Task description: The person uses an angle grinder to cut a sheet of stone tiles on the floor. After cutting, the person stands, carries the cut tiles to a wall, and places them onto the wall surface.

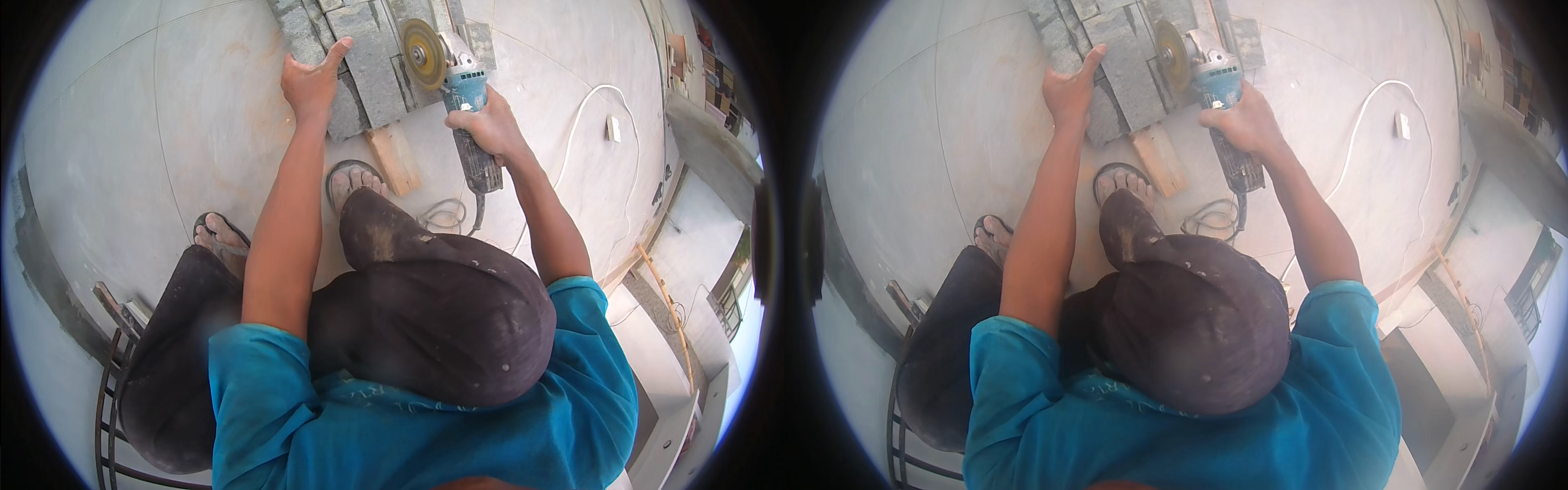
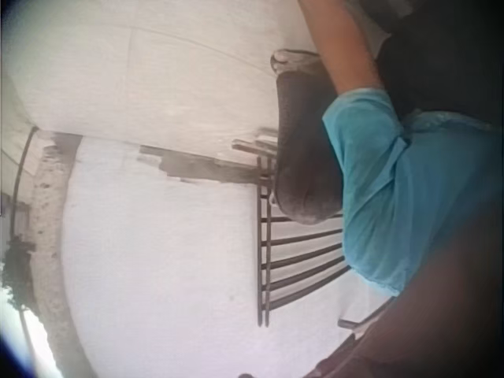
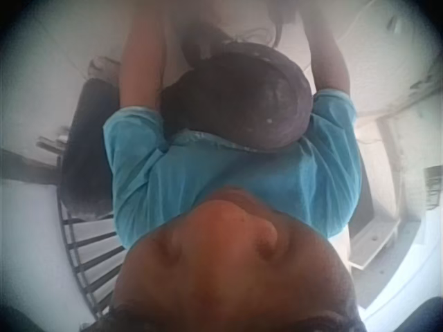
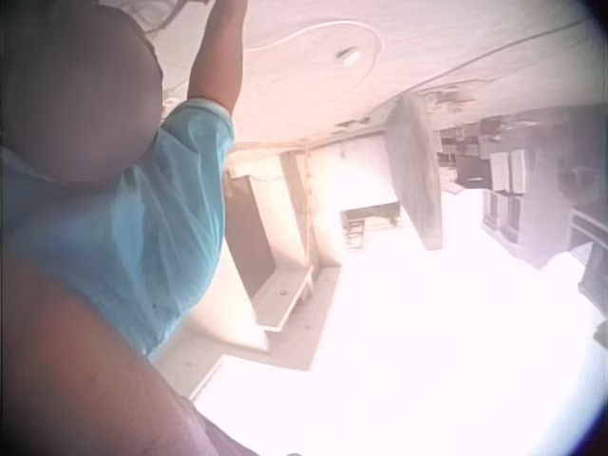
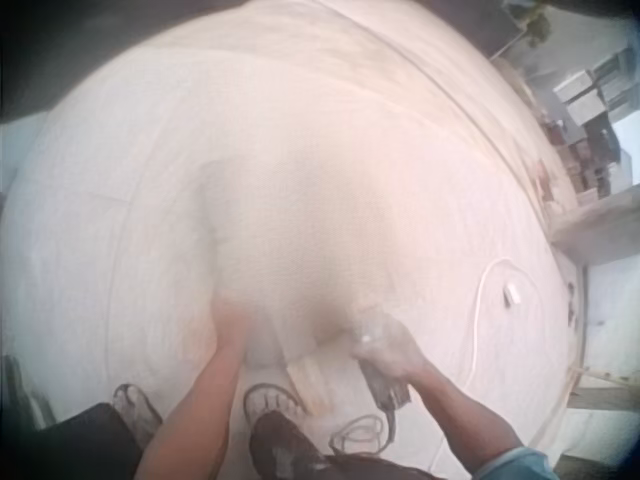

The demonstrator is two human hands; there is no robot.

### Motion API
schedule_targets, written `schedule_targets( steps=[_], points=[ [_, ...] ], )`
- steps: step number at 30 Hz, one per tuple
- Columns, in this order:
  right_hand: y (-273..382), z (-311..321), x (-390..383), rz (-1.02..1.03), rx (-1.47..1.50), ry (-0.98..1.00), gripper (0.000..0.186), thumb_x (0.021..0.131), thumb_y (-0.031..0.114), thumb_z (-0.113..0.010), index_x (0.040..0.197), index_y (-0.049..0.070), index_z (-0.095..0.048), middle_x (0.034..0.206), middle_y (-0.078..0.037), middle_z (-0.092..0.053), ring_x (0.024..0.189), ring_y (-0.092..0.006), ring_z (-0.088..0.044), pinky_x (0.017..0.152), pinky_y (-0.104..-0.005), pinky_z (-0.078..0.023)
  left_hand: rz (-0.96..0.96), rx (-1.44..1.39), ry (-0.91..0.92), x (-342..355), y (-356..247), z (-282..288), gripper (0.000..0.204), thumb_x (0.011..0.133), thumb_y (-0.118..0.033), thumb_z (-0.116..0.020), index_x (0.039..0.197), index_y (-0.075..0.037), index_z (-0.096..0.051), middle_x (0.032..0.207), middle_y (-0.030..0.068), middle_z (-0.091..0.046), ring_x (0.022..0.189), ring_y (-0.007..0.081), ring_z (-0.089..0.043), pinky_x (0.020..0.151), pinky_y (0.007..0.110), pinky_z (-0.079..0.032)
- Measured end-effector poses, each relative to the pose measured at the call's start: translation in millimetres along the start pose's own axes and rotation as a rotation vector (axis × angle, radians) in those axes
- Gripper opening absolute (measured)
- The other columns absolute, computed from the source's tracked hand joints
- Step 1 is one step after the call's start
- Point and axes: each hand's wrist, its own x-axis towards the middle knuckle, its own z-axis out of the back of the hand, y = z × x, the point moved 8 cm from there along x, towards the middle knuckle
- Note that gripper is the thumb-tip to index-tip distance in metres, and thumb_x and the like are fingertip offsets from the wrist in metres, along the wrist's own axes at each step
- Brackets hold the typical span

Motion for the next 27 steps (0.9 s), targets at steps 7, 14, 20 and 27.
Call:
schedule_targets(
  steps=[7,14,20,27],
  points=[
    [2.2,-1.4,1.9,0.014,-0.079,-0.005,0.046,0.069,0.015,-0.077,0.110,-0.001,-0.063,0.093,-0.010,-0.068,0.083,-0.0193,-0.065,0.076,-0.0351,-0.054,-0.022,-0.035,-0.016,-3.1,8.9,1.0,0.083,0.065,-0.058,-0.094,0.110,0.004,-0.064,0.106,0.0189,-0.072,0.099,0.0312,-0.070,0.089,0.043,-0.055],
    [-4.3,-4.9,8.7,0.006,-0.119,-0.003,0.043,0.070,0.016,-0.077,0.107,-0.001,-0.063,0.092,-0.010,-0.067,0.083,-0.0194,-0.064,0.076,-0.0356,-0.054,0.006,0.003,-0.002,-3.3,13.4,1.3,0.083,0.067,-0.055,-0.094,0.114,0.006,-0.062,0.109,0.0191,-0.071,0.100,0.0298,-0.070,0.088,0.041,-0.056],
    [3.2,-6.7,10.0,-0.014,-0.130,-0.002,0.048,0.070,0.018,-0.077,0.111,-0.003,-0.064,0.096,-0.014,-0.071,0.086,-0.0226,-0.068,0.080,-0.0369,-0.054,0.045,0.037,0.032,-2.6,10.8,2.7,0.082,0.070,-0.046,-0.095,0.121,0.007,-0.060,0.115,0.0181,-0.069,0.104,0.0254,-0.068,0.091,0.037,-0.055],
    [6.2,-9.4,12.0,-0.039,-0.140,0.003,0.048,0.071,0.018,-0.077,0.112,-0.004,-0.064,0.095,-0.014,-0.071,0.086,-0.0222,-0.068,0.078,-0.0371,-0.054,0.066,0.042,0.046,-5.1,9.4,3.7,0.083,0.070,-0.047,-0.095,0.122,0.007,-0.060,0.116,0.0189,-0.069,0.106,0.0268,-0.068,0.092,0.038,-0.054]
  ],
)
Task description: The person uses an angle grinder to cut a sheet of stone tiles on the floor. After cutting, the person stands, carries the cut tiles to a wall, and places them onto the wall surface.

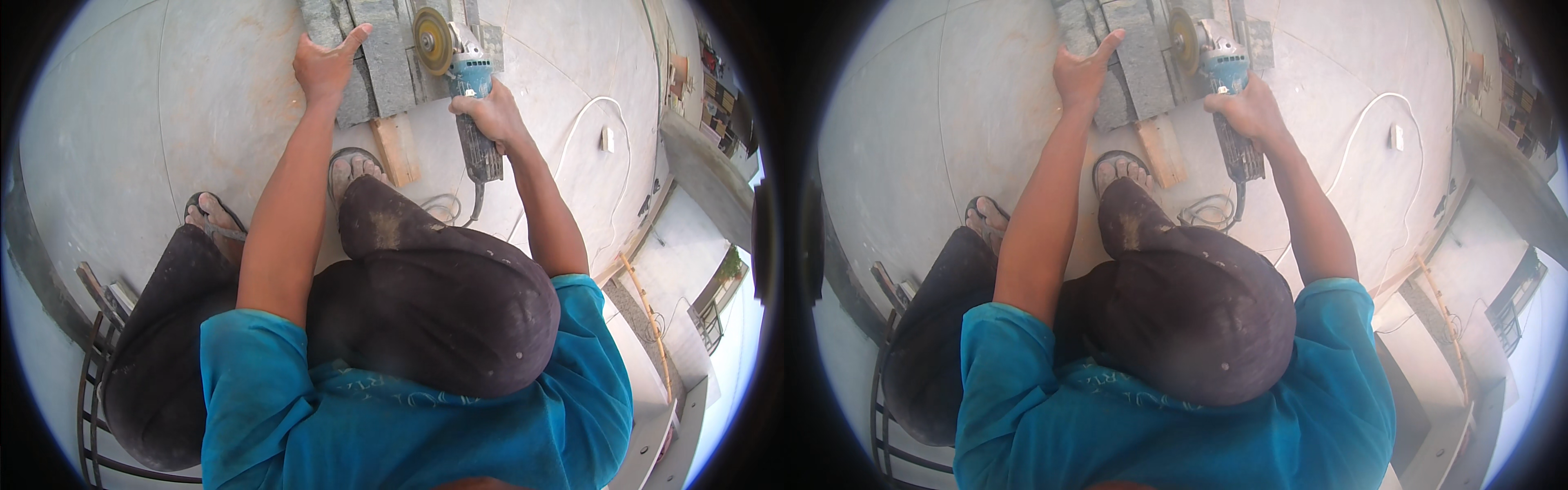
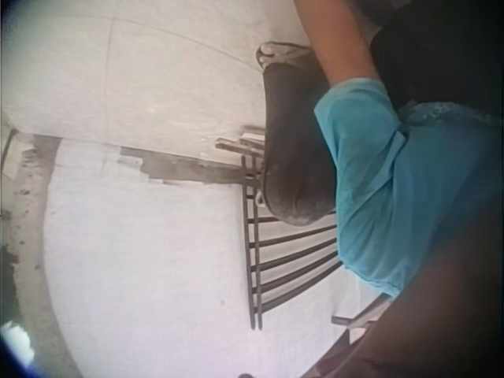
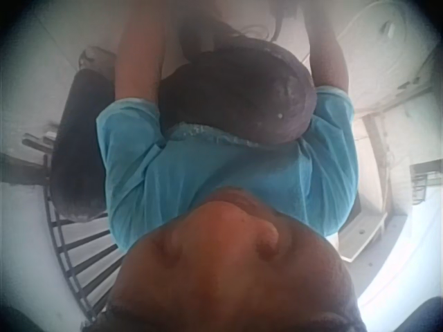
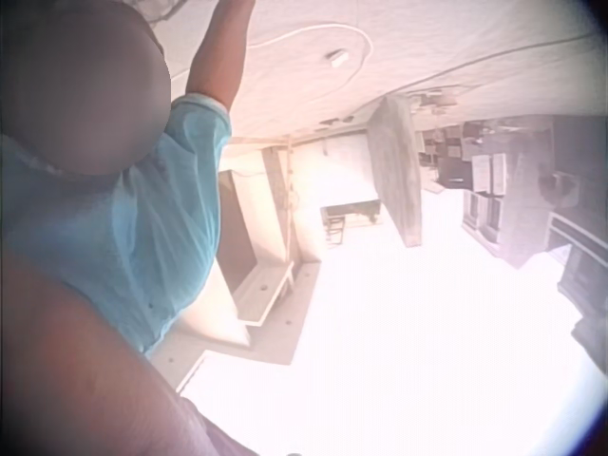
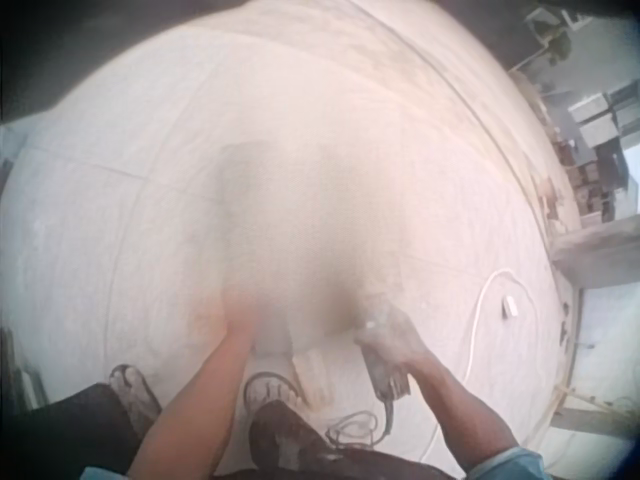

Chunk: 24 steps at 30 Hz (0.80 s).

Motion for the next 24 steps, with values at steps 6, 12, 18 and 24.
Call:
schedule_targets(
  steps=[6,12,18,24],
  points=[
    [6.3,-2.6,2.6,0.012,-0.012,0.006,0.047,0.070,0.017,-0.077,0.111,-0.004,-0.065,0.094,-0.013,-0.071,0.084,-0.0213,-0.068,0.077,-0.0370,-0.055,-0.124,0.038,-0.085,6.2,10.5,3.2,0.088,0.065,-0.071,-0.088,0.104,0.004,-0.062,0.095,0.0189,-0.071,0.092,0.0333,-0.072,0.083,0.046,-0.058],
    [2.9,-3.1,2.0,-0.020,0.008,0.005,0.046,0.071,0.017,-0.077,0.111,-0.003,-0.065,0.093,-0.013,-0.071,0.082,-0.0208,-0.067,0.075,-0.0369,-0.055,-0.099,0.043,-0.073,4.4,9.6,2.7,0.090,0.065,-0.073,-0.087,0.105,0.004,-0.061,0.096,0.0191,-0.071,0.093,0.0333,-0.072,0.083,0.046,-0.058],
    [5.0,-4.3,0.8,-0.021,0.007,0.012,0.047,0.070,0.016,-0.077,0.111,-0.003,-0.065,0.093,-0.012,-0.070,0.082,-0.0205,-0.067,0.075,-0.0369,-0.055,-0.111,0.064,-0.086,6.4,15.6,3.8,0.092,0.065,-0.075,-0.085,0.105,0.004,-0.062,0.097,0.0195,-0.071,0.095,0.0343,-0.072,0.083,0.046,-0.058],
    [7.0,-3.2,-0.9,-0.008,-0.013,0.005,0.045,0.071,0.016,-0.076,0.110,-0.002,-0.064,0.091,-0.012,-0.069,0.080,-0.0199,-0.066,0.073,-0.0365,-0.054,-0.097,0.074,-0.083,2.1,9.3,4.6,0.091,0.065,-0.075,-0.086,0.103,0.004,-0.061,0.096,0.0194,-0.070,0.093,0.0347,-0.072,0.083,0.047,-0.057]
  ],
)
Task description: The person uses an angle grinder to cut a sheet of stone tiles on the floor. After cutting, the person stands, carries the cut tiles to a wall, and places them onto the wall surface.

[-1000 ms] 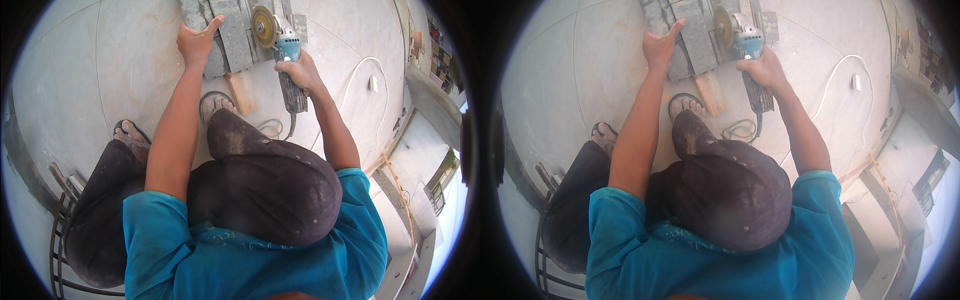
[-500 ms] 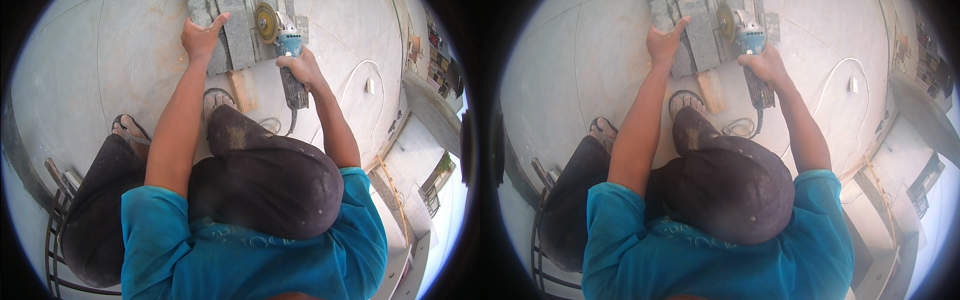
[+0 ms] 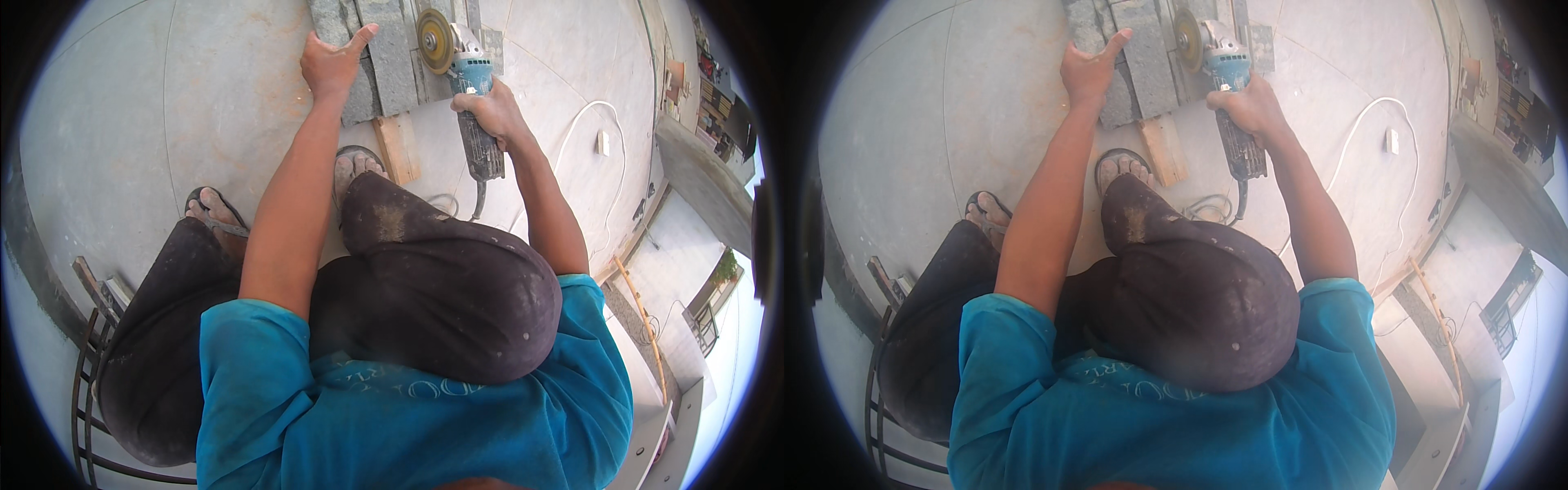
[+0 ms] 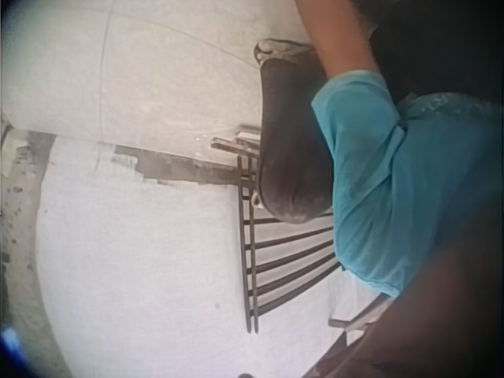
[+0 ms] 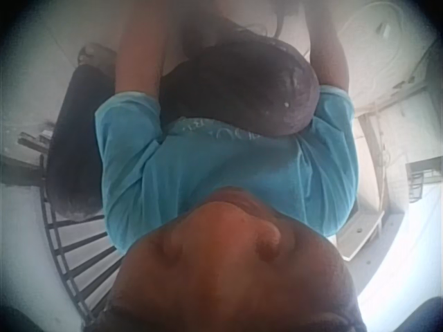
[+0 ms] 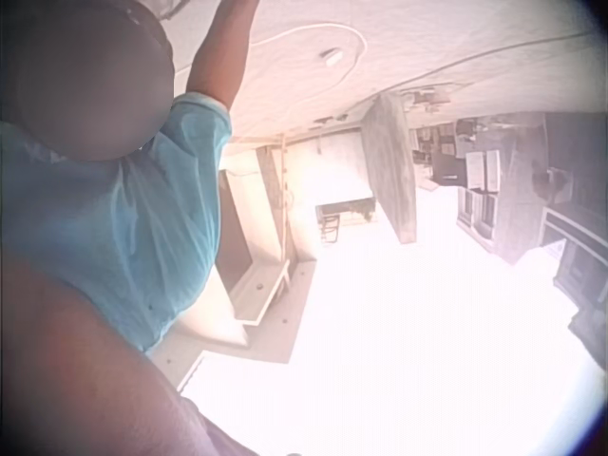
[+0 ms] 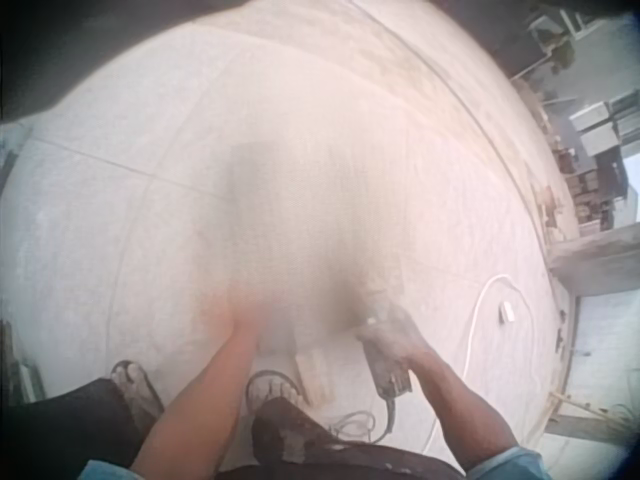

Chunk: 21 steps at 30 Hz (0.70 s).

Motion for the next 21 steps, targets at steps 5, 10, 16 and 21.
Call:
schedule_targets(
  steps=[5,10,16,21],
  points=[
    [3.2,-2.8,-1.1,0.018,0.029,0.007,0.042,0.071,0.016,-0.075,0.105,-0.003,-0.062,0.088,-0.011,-0.066,0.077,-0.0196,-0.063,0.070,-0.0363,-0.054,-0.011,0.001,-0.011,-1.5,-2.5,3.2,0.090,0.065,-0.075,-0.086,0.101,0.003,-0.061,0.095,0.0192,-0.070,0.092,0.0346,-0.071,0.083,0.048,-0.057],
    [10.8,-2.4,-4.5,0.025,-0.003,0.009,0.043,0.070,0.018,-0.075,0.106,-0.002,-0.063,0.089,-0.012,-0.066,0.078,-0.0204,-0.063,0.072,-0.0373,-0.054,-0.005,-0.001,-0.001,-2.0,-2.3,3.1,0.089,0.065,-0.074,-0.086,0.101,0.003,-0.061,0.095,0.0192,-0.070,0.093,0.0345,-0.071,0.083,0.047,-0.057],
    [9.6,-3.1,-6.4,0.013,0.006,0.016,0.044,0.070,0.018,-0.075,0.108,-0.002,-0.063,0.091,-0.012,-0.066,0.079,-0.0206,-0.063,0.072,-0.0370,-0.054,-0.014,-0.013,-0.002,-2.8,-2.6,3.7,0.089,0.065,-0.075,-0.085,0.101,0.003,-0.061,0.095,0.0192,-0.070,0.093,0.0344,-0.071,0.083,0.047,-0.057],
    [10.2,-3.0,-11.9,0.014,-0.006,0.016,0.044,0.070,0.017,-0.075,0.107,-0.002,-0.062,0.091,-0.012,-0.065,0.080,-0.0203,-0.062,0.073,-0.0366,-0.054,0.007,-0.009,-0.005,-3.8,-0.5,4.6,0.089,0.065,-0.075,-0.085,0.102,0.003,-0.062,0.095,0.0191,-0.070,0.093,0.0343,-0.071,0.083,0.047,-0.057]
  ],
)
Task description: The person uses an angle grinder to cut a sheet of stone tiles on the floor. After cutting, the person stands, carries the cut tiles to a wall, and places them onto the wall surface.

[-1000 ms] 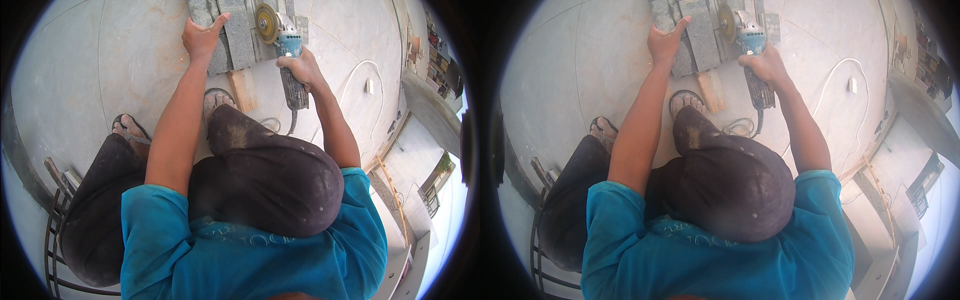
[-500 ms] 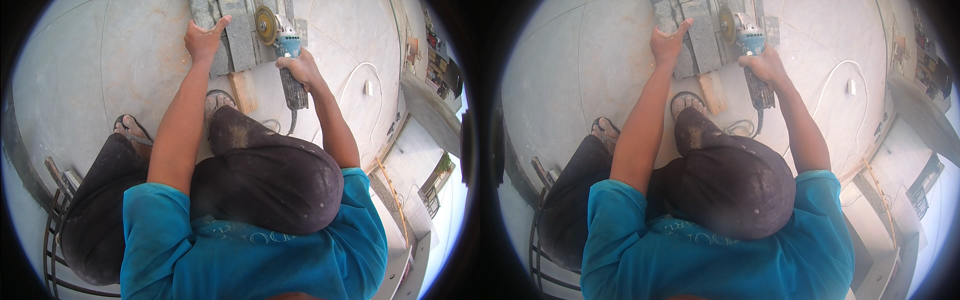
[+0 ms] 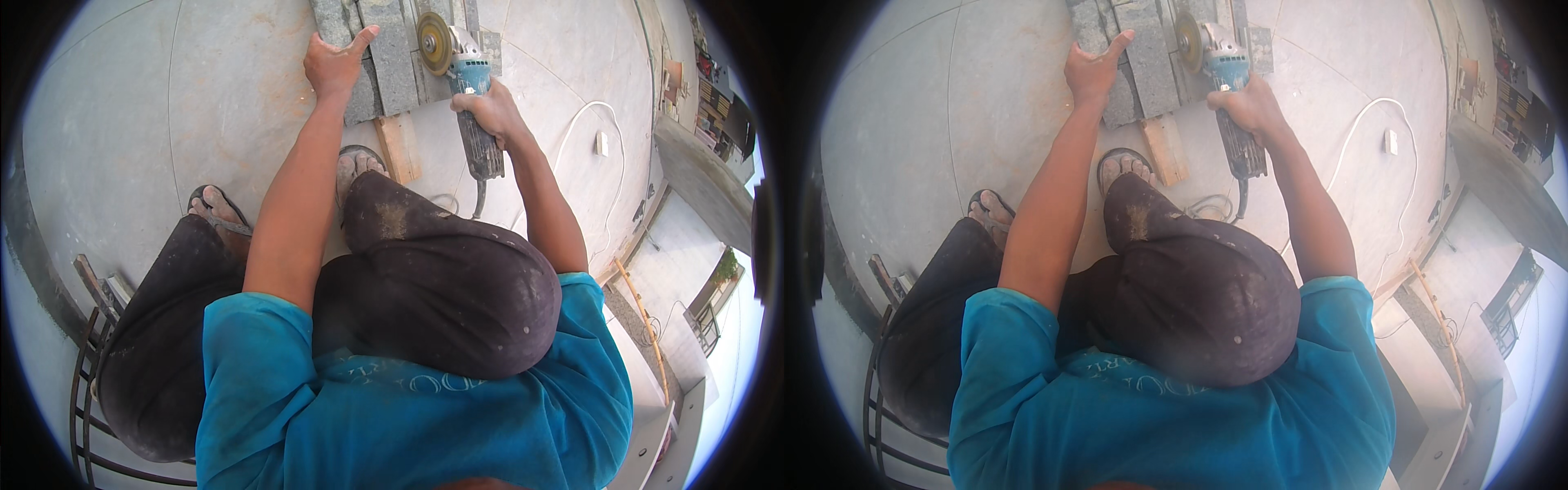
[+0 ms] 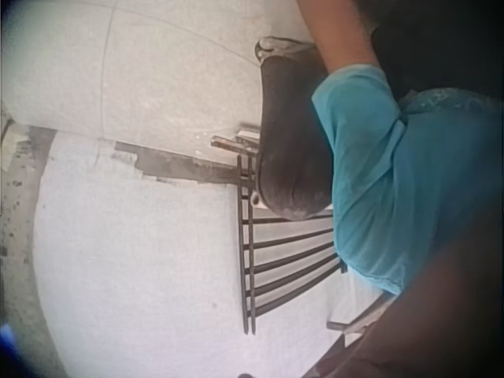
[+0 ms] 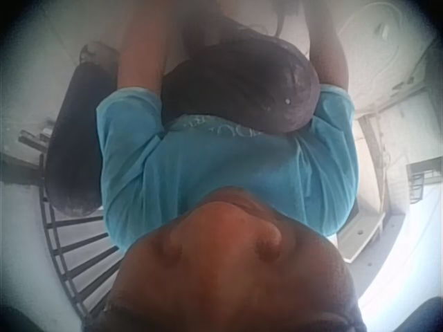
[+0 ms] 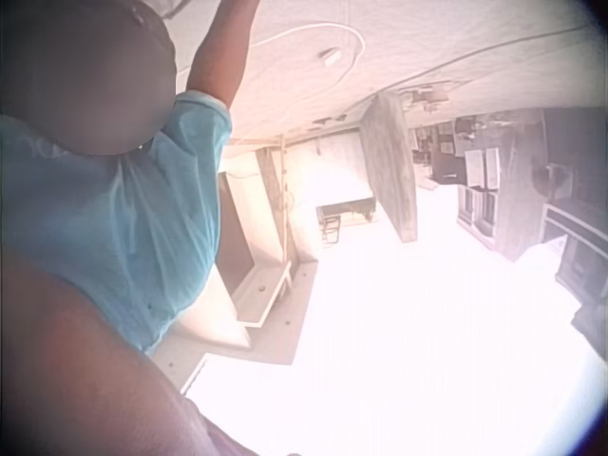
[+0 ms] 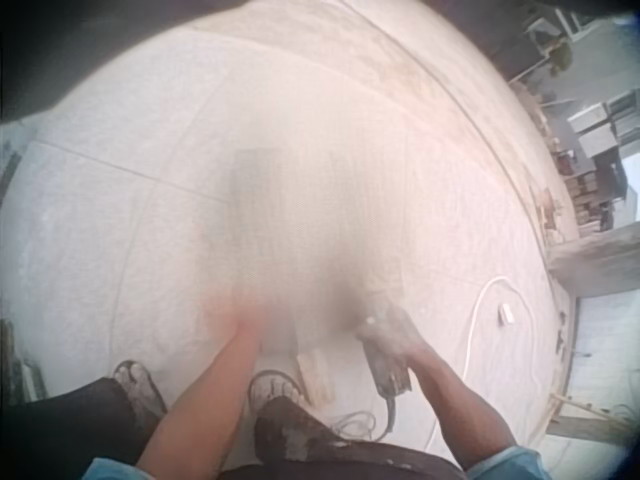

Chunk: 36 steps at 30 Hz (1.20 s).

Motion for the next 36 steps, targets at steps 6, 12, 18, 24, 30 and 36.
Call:
schedule_targets(
  steps=[6,12,18,24,30,36],
  points=[
    [-13.4,0.1,-1.6,-0.019,0.009,-0.005,0.046,0.070,0.016,-0.075,0.110,-0.002,-0.063,0.094,-0.012,-0.067,0.083,-0.0209,-0.064,0.075,-0.0370,-0.054,0.001,0.011,0.000,-1.1,-2.9,1.0,0.088,0.065,-0.073,-0.087,0.103,0.003,-0.062,0.096,0.0197,-0.071,0.093,0.0346,-0.072,0.084,0.047,-0.057],
    [-12.7,-0.3,-10.3,-0.043,0.001,0.008,0.049,0.069,0.016,-0.075,0.113,-0.003,-0.063,0.097,-0.013,-0.069,0.088,-0.0225,-0.066,0.079,-0.0379,-0.054,-0.006,0.000,-0.009,0.6,-0.4,1.3,0.088,0.064,-0.072,-0.087,0.103,0.003,-0.063,0.097,0.0200,-0.072,0.094,0.0351,-0.072,0.085,0.046,-0.057],
    [-9.2,-0.4,-4.1,0.016,-0.009,-0.005,0.040,0.070,0.015,-0.074,0.105,-0.002,-0.063,0.090,-0.011,-0.066,0.080,-0.0201,-0.063,0.072,-0.0364,-0.053,0.002,0.000,0.003,1.6,2.1,-0.3,0.087,0.065,-0.070,-0.088,0.104,0.004,-0.063,0.100,0.0208,-0.072,0.096,0.0356,-0.072,0.086,0.046,-0.057],
    [-10.8,0.9,-4.8,-0.005,0.007,-0.003,0.038,0.071,0.015,-0.075,0.104,-0.001,-0.062,0.089,-0.011,-0.066,0.077,-0.0194,-0.063,0.070,-0.0365,-0.054,0.014,-0.012,0.011,-3.2,0.7,-1.5,0.087,0.066,-0.071,-0.087,0.104,0.003,-0.063,0.101,0.0212,-0.072,0.096,0.0361,-0.071,0.086,0.048,-0.056],
    [-22.2,-0.2,-5.5,-0.030,0.029,0.015,0.038,0.072,0.014,-0.074,0.104,-0.001,-0.063,0.090,-0.010,-0.066,0.077,-0.0194,-0.063,0.070,-0.0364,-0.054,0.018,0.027,0.014,-1.8,0.8,-0.6,0.090,0.065,-0.073,-0.086,0.105,0.003,-0.063,0.100,0.0208,-0.072,0.097,0.0364,-0.072,0.086,0.048,-0.056],
    [-18.7,1.1,-11.6,-0.024,-0.023,0.013,0.041,0.070,0.016,-0.074,0.106,-0.001,-0.064,0.092,-0.011,-0.067,0.082,-0.0209,-0.065,0.074,-0.0367,-0.054,0.067,-0.005,0.059,1.5,5.1,-5.3,0.086,0.067,-0.061,-0.091,0.115,0.004,-0.062,0.110,0.0194,-0.071,0.105,0.0314,-0.070,0.092,0.043,-0.055]
  ],
)
